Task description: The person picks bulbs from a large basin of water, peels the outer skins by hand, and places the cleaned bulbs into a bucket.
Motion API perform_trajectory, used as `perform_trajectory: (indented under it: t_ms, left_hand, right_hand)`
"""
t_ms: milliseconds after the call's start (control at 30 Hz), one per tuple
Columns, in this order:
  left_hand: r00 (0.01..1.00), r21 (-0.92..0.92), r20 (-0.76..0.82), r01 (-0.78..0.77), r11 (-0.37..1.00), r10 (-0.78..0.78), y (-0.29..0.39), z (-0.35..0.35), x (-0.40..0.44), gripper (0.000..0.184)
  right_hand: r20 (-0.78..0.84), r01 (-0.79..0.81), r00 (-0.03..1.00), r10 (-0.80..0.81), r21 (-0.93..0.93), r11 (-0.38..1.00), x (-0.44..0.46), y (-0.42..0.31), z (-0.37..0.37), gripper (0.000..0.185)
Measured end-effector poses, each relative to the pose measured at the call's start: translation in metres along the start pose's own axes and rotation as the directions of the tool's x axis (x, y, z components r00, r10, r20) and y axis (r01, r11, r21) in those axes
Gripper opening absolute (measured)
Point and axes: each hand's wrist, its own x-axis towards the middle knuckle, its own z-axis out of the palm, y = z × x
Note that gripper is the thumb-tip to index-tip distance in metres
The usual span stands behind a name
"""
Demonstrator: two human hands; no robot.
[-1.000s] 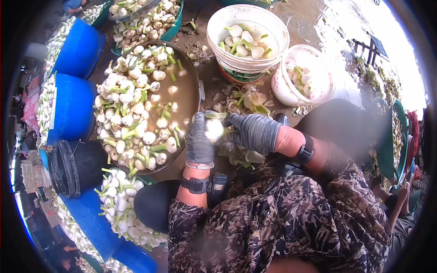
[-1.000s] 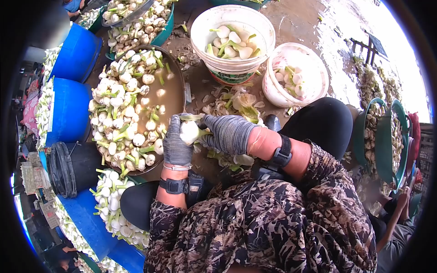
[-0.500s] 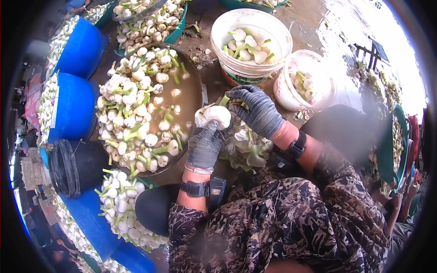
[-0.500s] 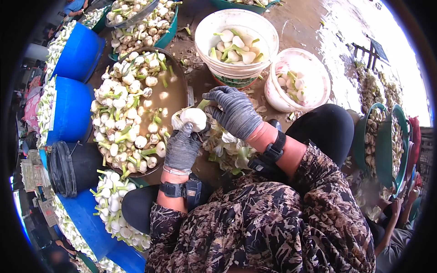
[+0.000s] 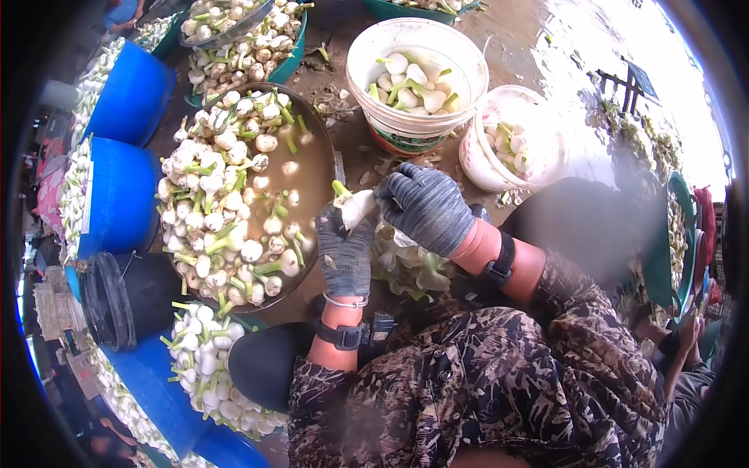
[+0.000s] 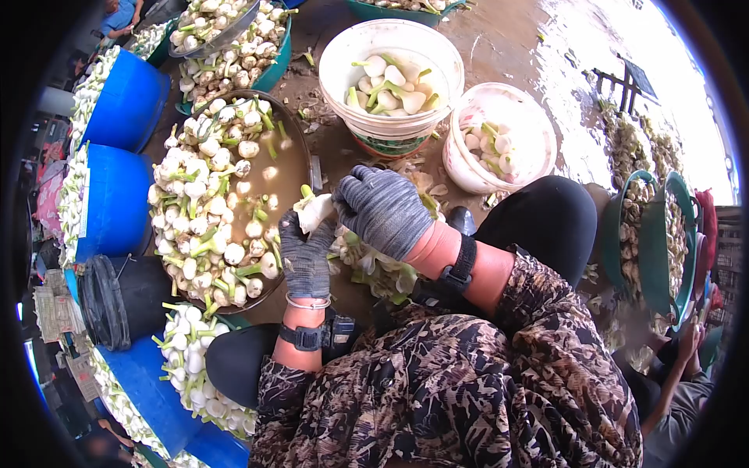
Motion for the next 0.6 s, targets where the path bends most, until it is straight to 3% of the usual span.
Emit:
perform_trajectory:
  t_ms: [167,267,300,333,467,600]
  left_hand:
    - [0.998,0.019,0.023,0.052,0.998,-0.053,0.013,-0.005,-0.007,0.040]
    - [0.994,-0.162,0.077,0.084,0.983,-0.072,-0.001,-0.007,-0.005,0.045]
    - [0.993,-0.271,0.083,0.102,0.957,-0.083,0.000,-0.008,-0.005,0.044]
    - [0.995,-0.126,0.084,0.072,0.989,-0.062,0.000,-0.009,-0.002,0.042]
    - [0.992,-0.052,0.052,0.119,0.991,-0.117,0.011,-0.004,-0.004,0.040]
    - [0.997,0.016,0.073,0.028,0.999,-0.029,0.018,0.000,-0.006,0.042]
  right_hand:
    - [0.015,0.014,1.000,-0.013,-0.014,1.000,0.003,0.003,-0.004,0.013]
    - [0.030,-0.141,0.990,0.139,0.319,0.937,0.004,0.006,-0.003,0.010]
    - [0.027,-0.139,0.990,0.138,0.321,0.937,0.004,0.007,-0.004,0.010]
    - [0.020,-0.139,0.990,0.140,0.312,0.940,0.002,0.008,-0.005,0.010]
    - [0.011,-0.056,0.998,0.055,0.212,0.976,0.000,0.005,-0.008,0.011]
    - [0.035,-0.032,0.999,0.030,0.067,0.997,0.001,0.001,-0.007,0.013]
